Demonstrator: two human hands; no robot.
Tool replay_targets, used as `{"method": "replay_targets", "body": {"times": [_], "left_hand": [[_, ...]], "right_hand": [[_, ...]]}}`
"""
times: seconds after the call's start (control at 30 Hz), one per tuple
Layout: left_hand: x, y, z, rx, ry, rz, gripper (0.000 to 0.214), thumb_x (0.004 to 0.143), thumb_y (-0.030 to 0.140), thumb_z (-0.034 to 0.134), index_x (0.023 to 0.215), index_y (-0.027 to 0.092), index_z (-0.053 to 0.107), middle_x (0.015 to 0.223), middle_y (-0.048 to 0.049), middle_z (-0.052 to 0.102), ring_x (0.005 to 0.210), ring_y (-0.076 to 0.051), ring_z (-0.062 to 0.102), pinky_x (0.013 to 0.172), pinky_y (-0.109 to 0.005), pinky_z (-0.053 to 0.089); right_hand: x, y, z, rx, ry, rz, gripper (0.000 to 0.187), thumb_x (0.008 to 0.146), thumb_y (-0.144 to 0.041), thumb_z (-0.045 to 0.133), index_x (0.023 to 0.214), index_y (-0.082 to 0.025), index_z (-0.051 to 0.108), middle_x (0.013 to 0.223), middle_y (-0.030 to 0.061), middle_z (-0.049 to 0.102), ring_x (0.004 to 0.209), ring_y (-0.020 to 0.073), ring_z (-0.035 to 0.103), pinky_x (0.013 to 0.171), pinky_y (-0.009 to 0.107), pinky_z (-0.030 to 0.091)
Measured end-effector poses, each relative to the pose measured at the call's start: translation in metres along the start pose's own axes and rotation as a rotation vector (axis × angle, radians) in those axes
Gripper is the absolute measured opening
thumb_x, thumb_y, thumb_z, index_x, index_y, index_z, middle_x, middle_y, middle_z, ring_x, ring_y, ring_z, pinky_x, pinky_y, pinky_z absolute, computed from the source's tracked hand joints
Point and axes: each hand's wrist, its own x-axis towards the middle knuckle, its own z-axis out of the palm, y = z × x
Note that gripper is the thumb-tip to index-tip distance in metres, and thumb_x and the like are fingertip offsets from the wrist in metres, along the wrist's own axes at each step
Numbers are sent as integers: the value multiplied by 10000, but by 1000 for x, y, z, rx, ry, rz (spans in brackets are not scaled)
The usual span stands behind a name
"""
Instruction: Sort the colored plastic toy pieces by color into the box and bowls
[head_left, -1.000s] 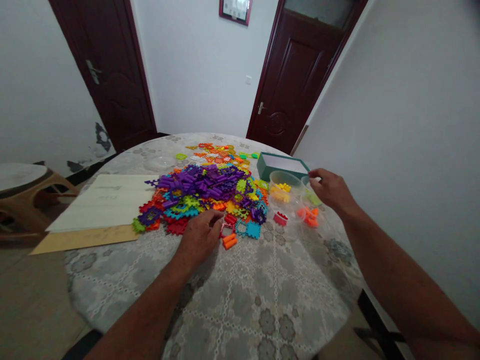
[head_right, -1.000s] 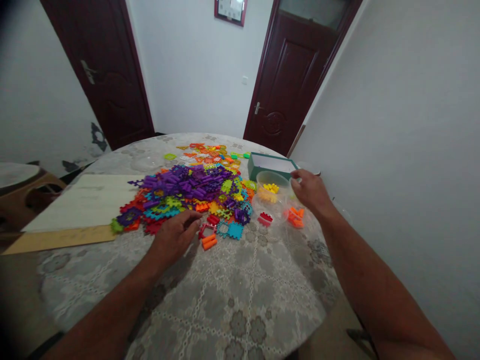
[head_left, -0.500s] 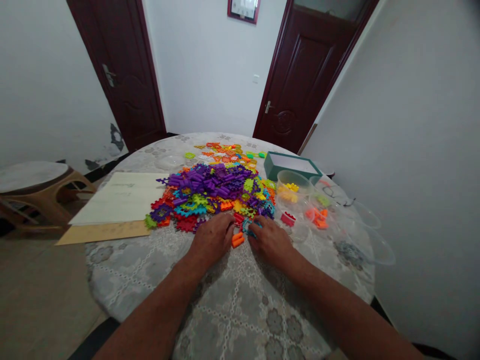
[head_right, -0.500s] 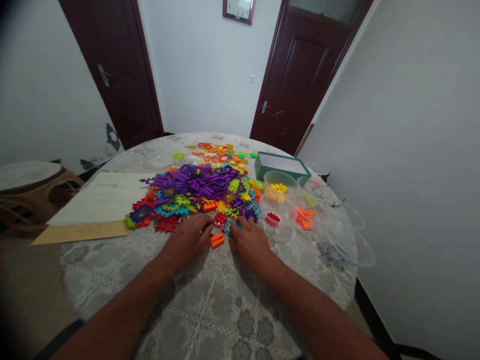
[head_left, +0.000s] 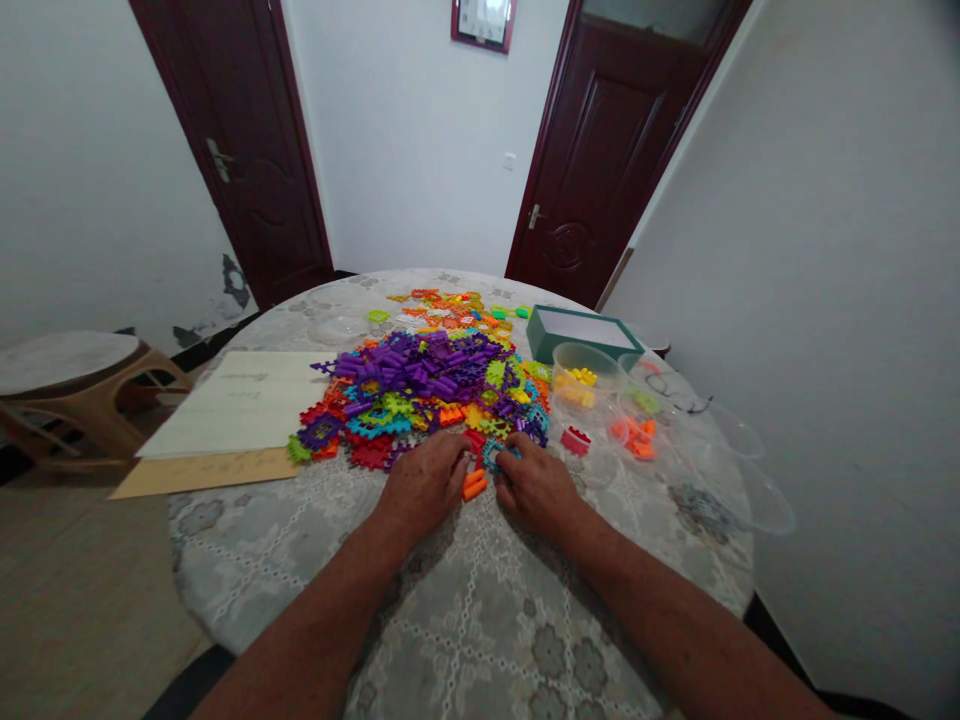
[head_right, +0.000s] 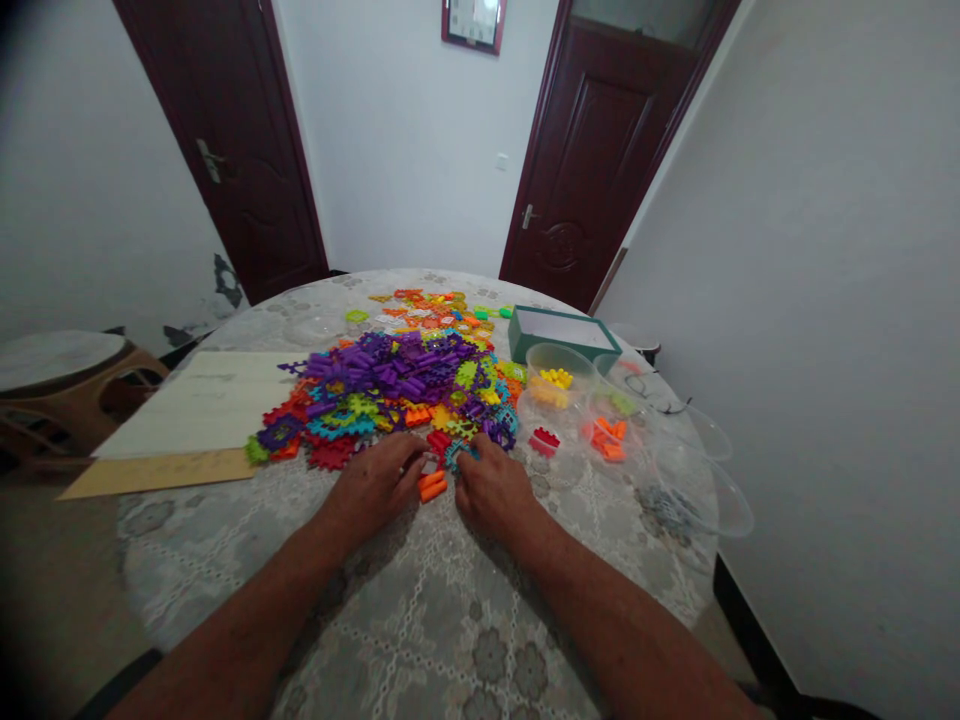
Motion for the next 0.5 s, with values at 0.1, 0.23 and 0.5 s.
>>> {"method": "replay_targets", "body": {"times": [0.1,0.23,0.5], "left_hand": [[-2,-3,3,-74,19,38,343,985,164,558,1311,189,662,1287,-138,706,1187,-257,684,1046,-416,553],[-2,-4,4,-112,-33,81,501,935,113,575,1414,250,634,1417,-128,632,1276,-269,649,1061,-430,562],[0,-3,-7,-184,-83,-17,216,945,185,586,1069,218,760,1090,-92,771,1063,-248,703,1012,-391,521]], "right_hand": [[-2,5,0,151,80,-57,203,957,-199,592,1149,-201,659,1301,132,576,1114,236,641,944,342,559],[-4,6,1,367,135,-225,241,932,-160,619,1167,-204,641,1344,141,554,1192,249,620,1001,378,558],[2,4,9,663,270,-299,354,918,-104,602,1246,-226,650,1283,105,669,1178,223,648,1007,379,545]]}}
